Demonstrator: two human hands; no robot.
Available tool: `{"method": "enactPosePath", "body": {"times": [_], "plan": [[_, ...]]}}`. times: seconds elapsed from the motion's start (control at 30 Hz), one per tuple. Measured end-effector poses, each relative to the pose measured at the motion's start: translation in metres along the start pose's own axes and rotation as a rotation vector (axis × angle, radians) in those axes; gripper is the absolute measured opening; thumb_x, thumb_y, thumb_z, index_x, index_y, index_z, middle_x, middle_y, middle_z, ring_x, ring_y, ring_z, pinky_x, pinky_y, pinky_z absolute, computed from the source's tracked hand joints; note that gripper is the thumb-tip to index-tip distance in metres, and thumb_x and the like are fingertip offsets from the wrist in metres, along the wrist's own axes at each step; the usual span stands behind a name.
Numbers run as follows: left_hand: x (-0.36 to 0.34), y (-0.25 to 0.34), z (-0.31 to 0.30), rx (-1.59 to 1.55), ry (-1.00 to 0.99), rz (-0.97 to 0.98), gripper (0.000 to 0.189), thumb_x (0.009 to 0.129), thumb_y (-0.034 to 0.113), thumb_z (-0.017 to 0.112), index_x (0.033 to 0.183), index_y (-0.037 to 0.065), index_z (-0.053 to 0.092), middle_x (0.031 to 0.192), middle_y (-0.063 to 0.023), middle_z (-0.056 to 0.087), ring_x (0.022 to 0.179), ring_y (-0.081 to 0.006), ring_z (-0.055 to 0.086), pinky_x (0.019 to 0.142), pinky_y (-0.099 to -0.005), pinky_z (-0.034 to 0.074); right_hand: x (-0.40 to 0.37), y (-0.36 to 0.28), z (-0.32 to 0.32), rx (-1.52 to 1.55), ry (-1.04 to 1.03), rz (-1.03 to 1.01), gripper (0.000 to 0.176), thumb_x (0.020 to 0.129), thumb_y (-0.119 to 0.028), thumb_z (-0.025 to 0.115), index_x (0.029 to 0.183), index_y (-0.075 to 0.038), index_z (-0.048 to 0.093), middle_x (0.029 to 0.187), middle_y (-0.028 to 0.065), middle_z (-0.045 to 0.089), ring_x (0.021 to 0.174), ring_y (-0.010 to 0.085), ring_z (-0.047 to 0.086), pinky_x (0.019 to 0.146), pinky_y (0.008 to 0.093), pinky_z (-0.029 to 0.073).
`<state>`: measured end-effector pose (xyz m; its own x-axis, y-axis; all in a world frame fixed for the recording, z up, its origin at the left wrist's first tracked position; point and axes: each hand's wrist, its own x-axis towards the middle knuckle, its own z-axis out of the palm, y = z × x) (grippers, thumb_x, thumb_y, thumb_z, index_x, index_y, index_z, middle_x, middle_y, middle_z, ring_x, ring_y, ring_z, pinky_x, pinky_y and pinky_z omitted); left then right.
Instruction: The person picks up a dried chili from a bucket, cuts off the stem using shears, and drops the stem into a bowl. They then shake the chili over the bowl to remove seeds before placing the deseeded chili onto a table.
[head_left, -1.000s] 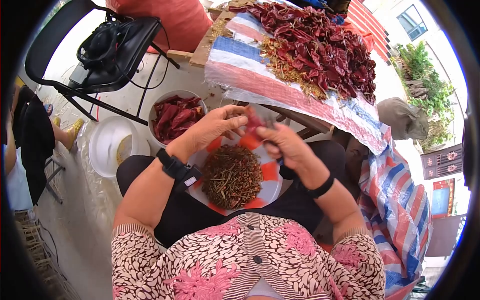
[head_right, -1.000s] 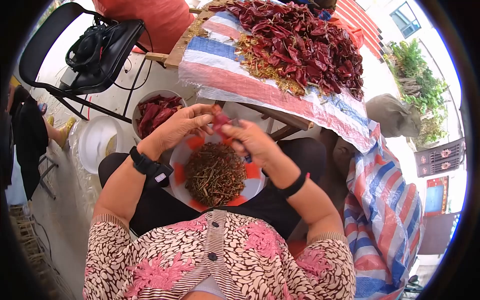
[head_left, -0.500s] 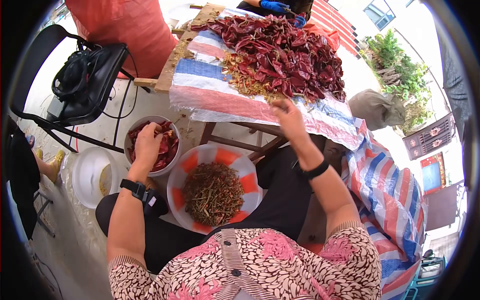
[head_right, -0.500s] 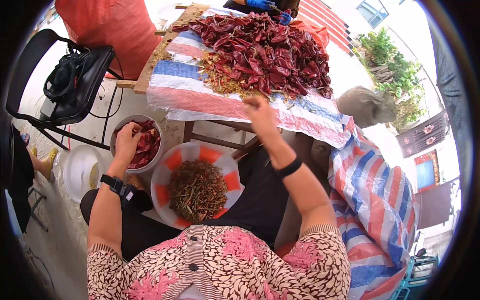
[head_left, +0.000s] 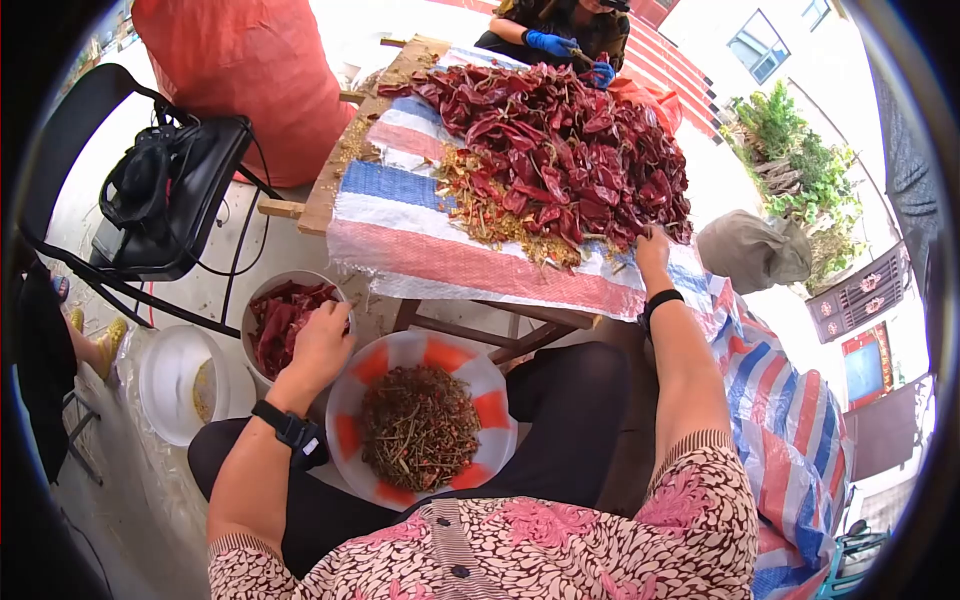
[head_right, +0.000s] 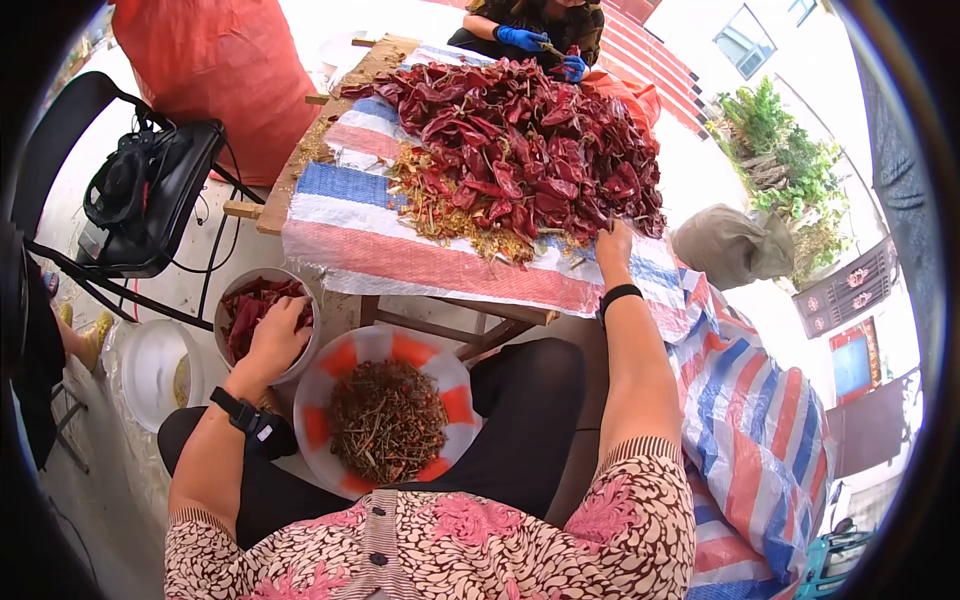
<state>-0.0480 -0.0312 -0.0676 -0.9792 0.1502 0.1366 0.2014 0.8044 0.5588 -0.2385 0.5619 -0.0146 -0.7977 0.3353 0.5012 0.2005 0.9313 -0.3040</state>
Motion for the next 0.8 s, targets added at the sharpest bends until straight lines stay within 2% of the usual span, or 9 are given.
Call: {"method": "enactPosePath", "body": {"times": [0.03, 0.13, 0.17, 0.27, 0.43, 0.53, 0.57, 0.67, 0.8], "plan": [[0.000, 0.003, 0.000, -0.007, -0.036, -0.002, 0.043, 0.078, 0.011, 0.062, 0.119, 0.005, 0.053, 0.110, -0.0170, 0.055, 0.105, -0.0369, 0.053, 0.087, -0.0437, 0.046, -0.006, -0.014, -0.011, 0.068, -0.001, 0.134, 0.024, 0.081, -0.014, 0.063, 0.101, -0.002, 0.066, 0.098, 0.0205, 0.067, 0.094, 0.0333, 0.064, 0.083, 0.0407, 0.048], [-0.001, 0.008, 0.000, 0.026, -0.073, 0.039, 0.041, 0.078, 0.009, 0.060, 0.118, 0.006, 0.052, 0.108, -0.0167, 0.055, 0.099, -0.0380, 0.056, 0.082, -0.0449, 0.048, -0.014, -0.020, -0.019, -0.032, 0.049, 0.187, 0.021, 0.081, -0.012, 0.063, 0.097, -0.001, 0.064, 0.098, 0.0207, 0.065, 0.094, 0.0350, 0.062, 0.084, 0.0412, 0.047], [0.000, 0.012, -0.002, 0.033, -0.087, 0.036, 0.041, 0.078, 0.010, 0.060, 0.118, 0.005, 0.052, 0.108, -0.0169, 0.055, 0.097, -0.0382, 0.056, 0.081, -0.0451, 0.048, -0.019, -0.019, -0.027, -0.119, -0.066, 0.192, 0.025, 0.085, -0.020, 0.058, 0.106, -0.006, 0.059, 0.108, 0.0227, 0.059, 0.104, 0.0388, 0.056, 0.089, 0.0461, 0.044], [-0.001, 0.023, -0.007, 0.027, -0.110, 0.056, 0.040, 0.079, 0.010, 0.061, 0.118, 0.005, 0.052, 0.107, -0.0175, 0.055, 0.095, -0.0385, 0.057, 0.080, -0.0455, 0.048, -0.009, 0.008, -0.018, -0.043, -0.141, -0.020, 0.024, 0.085, -0.019, 0.058, 0.105, -0.007, 0.056, 0.111, 0.0214, 0.057, 0.106, 0.0382, 0.056, 0.088, 0.0462, 0.044], [-0.006, 0.029, -0.016, 0.009, -0.129, 0.070, 0.041, 0.081, 0.011, 0.061, 0.120, 0.004, 0.052, 0.108, -0.0181, 0.056, 0.097, -0.0381, 0.057, 0.081, -0.0453, 0.048, -0.009, 0.001, -0.016, 0.122, -0.034, 0.150, 0.035, 0.074, -0.013, 0.070, 0.102, -0.001, 0.054, 0.099, 0.0204, 0.063, 0.092, 0.0378, 0.062, 0.081, 0.0450, 0.047], [-0.004, 0.029, -0.018, 0.013, -0.097, 0.101, 0.039, 0.080, 0.011, 0.062, 0.118, 0.005, 0.053, 0.107, -0.0178, 0.058, 0.096, -0.0376, 0.058, 0.080, -0.0452, 0.049, 0.015, 0.026, 0.000, 0.080, -0.256, 0.279, 0.036, 0.072, -0.011, 0.071, 0.101, 0.000, 0.054, 0.097, 0.0205, 0.063, 0.087, 0.0377, 0.063, 0.080, 0.0459, 0.047], [-0.004, 0.026, -0.014, 0.008, -0.054, 0.127, 0.038, 0.079, 0.012, 0.062, 0.115, 0.005, 0.055, 0.104, -0.0173, 0.059, 0.094, -0.0377, 0.059, 0.078, -0.0455, 0.050, 0.015, 0.029, 0.002, 0.103, -0.209, 0.284, 0.034, 0.072, -0.009, 0.071, 0.100, 0.000, 0.054, 0.086, 0.0168, 0.063, 0.077, 0.0328, 0.065, 0.069, 0.0424, 0.051], [0.000, 0.025, -0.015, -0.080, -0.104, 0.150, 0.032, 0.079, 0.013, 0.063, 0.110, 0.005, 0.059, 0.100, -0.0171, 0.063, 0.092, -0.0363, 0.061, 0.077, -0.0440, 0.051, -0.009, -0.013, -0.022, 0.588, 0.157, 0.342, 0.031, 0.076, -0.013, 0.072, 0.099, 0.000, 0.056, 0.074, 0.0095, 0.061, 0.050, 0.0166, 0.056, 0.043, 0.0304, 0.043], [0.004, 0.055, -0.038, -0.356, -0.230, 0.097, 0.026, 0.081, 0.015, 0.063, 0.105, 0.003, 0.064, 0.095, -0.0176, 0.067, 0.091, -0.0331, 0.064, 0.079, -0.0400, 0.050, -0.043, -0.095, -0.072, 1.049, -0.060, 0.304, 0.029, 0.084, -0.017, 0.068, 0.103, -0.006, 0.050, 0.076, 0.0076, 0.058, 0.046, 0.0147, 0.053, 0.036, 0.0267, 0.037]]}}
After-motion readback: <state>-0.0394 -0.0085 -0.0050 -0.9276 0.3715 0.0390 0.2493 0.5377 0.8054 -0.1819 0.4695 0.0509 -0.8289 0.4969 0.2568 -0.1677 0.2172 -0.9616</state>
